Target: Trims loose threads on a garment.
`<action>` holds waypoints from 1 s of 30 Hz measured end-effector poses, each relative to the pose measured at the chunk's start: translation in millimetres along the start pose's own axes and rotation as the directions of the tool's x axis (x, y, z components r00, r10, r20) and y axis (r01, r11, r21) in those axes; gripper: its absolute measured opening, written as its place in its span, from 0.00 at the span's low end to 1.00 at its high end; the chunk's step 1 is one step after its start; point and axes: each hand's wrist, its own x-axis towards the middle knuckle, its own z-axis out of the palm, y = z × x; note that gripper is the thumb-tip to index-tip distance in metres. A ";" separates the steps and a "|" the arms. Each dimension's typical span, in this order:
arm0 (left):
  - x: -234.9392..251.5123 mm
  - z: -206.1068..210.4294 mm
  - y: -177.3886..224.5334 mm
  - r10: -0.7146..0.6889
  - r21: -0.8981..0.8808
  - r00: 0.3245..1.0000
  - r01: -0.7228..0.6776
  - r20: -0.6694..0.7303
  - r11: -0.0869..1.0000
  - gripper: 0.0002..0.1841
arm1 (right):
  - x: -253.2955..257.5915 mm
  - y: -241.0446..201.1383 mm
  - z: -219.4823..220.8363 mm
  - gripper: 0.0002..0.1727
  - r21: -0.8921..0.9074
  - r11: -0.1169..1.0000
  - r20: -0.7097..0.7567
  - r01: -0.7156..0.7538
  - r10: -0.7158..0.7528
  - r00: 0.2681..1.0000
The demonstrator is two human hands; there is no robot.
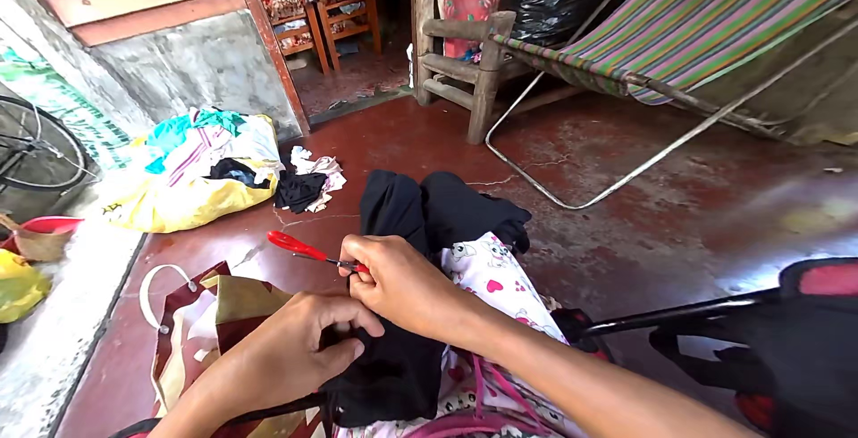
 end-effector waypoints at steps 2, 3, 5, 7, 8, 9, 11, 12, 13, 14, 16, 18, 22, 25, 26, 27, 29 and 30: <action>0.1 -1.4 -3.0 0.008 -0.034 1.000 -0.009 -0.026 0.999 0.09 | -0.1 0.8 -0.6 0.04 -0.002 1.000 -0.001 -0.004 0.004 1.000; -0.1 -2.7 -3.3 0.009 -0.068 1.000 -0.011 -0.021 0.998 0.08 | -0.2 0.5 -0.7 0.04 -0.003 1.000 0.009 -0.007 0.007 1.000; -1.1 -6.0 -2.1 -0.016 -0.138 0.999 0.020 0.029 0.990 0.09 | 0.1 -0.9 -0.3 0.04 -0.009 1.000 0.032 -0.008 0.008 0.999; -1.7 -8.2 -2.6 -0.018 -0.205 0.997 0.033 0.076 0.978 0.11 | 0.6 -1.5 0.8 0.04 -0.010 1.000 0.040 -0.009 0.010 0.999; -1.5 -8.5 -4.0 -0.001 -0.234 0.996 0.021 0.086 0.972 0.11 | 0.9 -1.4 0.9 0.04 -0.006 1.000 0.039 -0.011 0.012 0.999; -1.1 -8.4 -6.0 0.026 -0.257 0.996 -0.003 0.087 0.966 0.11 | 1.2 -1.5 0.6 0.04 0.001 1.000 0.036 -0.014 0.014 0.999; 0.2 -5.2 -9.2 0.086 -0.284 0.994 -0.065 0.061 0.957 0.12 | 1.0 -1.1 0.4 0.03 0.004 1.000 0.027 -0.013 0.013 1.000; 1.0 -1.9 -10.2 0.116 -0.289 0.993 -0.102 0.033 0.952 0.12 | 0.8 -0.9 0.3 0.03 0.004 1.000 0.024 -0.015 0.015 1.000; 1.9 1.8 -11.2 0.145 -0.305 0.989 -0.136 0.008 0.943 0.12 | 0.8 -1.1 -0.4 0.03 0.006 1.000 0.027 -0.021 0.021 0.999; 2.3 5.6 -12.2 0.163 -0.325 0.987 -0.158 -0.013 0.932 0.12 | 0.8 -1.8 -1.3 0.03 0.005 1.000 0.034 -0.031 0.030 0.999; 1.3 12.3 -13.3 0.167 -0.337 0.985 -0.173 -0.048 0.925 0.12 | 0.9 -4.2 -3.0 0.03 0.006 0.999 0.058 -0.053 0.053 0.997; -0.6 16.4 -14.6 0.165 -0.325 0.983 -0.181 -0.075 0.928 0.12 | 0.0 -4.8 -3.3 0.03 0.010 0.998 0.067 -0.067 0.067 0.996; -6.9 20.6 -21.2 0.145 -0.309 0.981 -0.179 -0.131 0.934 0.11 | -1.4 -3.5 1.1 0.03 0.012 0.998 0.058 -0.056 0.055 0.997; -11.9 22.3 -21.3 0.070 -0.319 0.989 -0.109 -0.132 0.941 0.12 | -1.2 -4.8 2.3 0.04 0.013 0.998 0.084 -0.069 0.068 0.994; -13.3 23.5 -20.4 0.041 -0.320 0.990 -0.083 -0.136 0.944 0.13 | -1.0 -5.4 2.6 0.04 0.012 0.997 0.091 -0.074 0.073 0.993; -14.5 24.7 -18.8 0.017 -0.319 0.990 -0.061 -0.140 0.946 0.14 | -0.8 -5.7 2.8 0.04 0.012 0.997 0.094 -0.077 0.076 0.993; -16.0 27.3 -15.3 -0.006 -0.309 0.987 -0.044 -0.158 0.950 0.16 | -1.0 -5.5 2.9 0.04 0.018 0.996 0.079 -0.083 0.082 0.994; -16.8 28.2 -13.9 -0.009 -0.302 0.987 -0.041 -0.162 0.952 0.18 | -2.4 -5.5 3.0 0.05 0.029 0.996 0.058 -0.082 0.081 0.995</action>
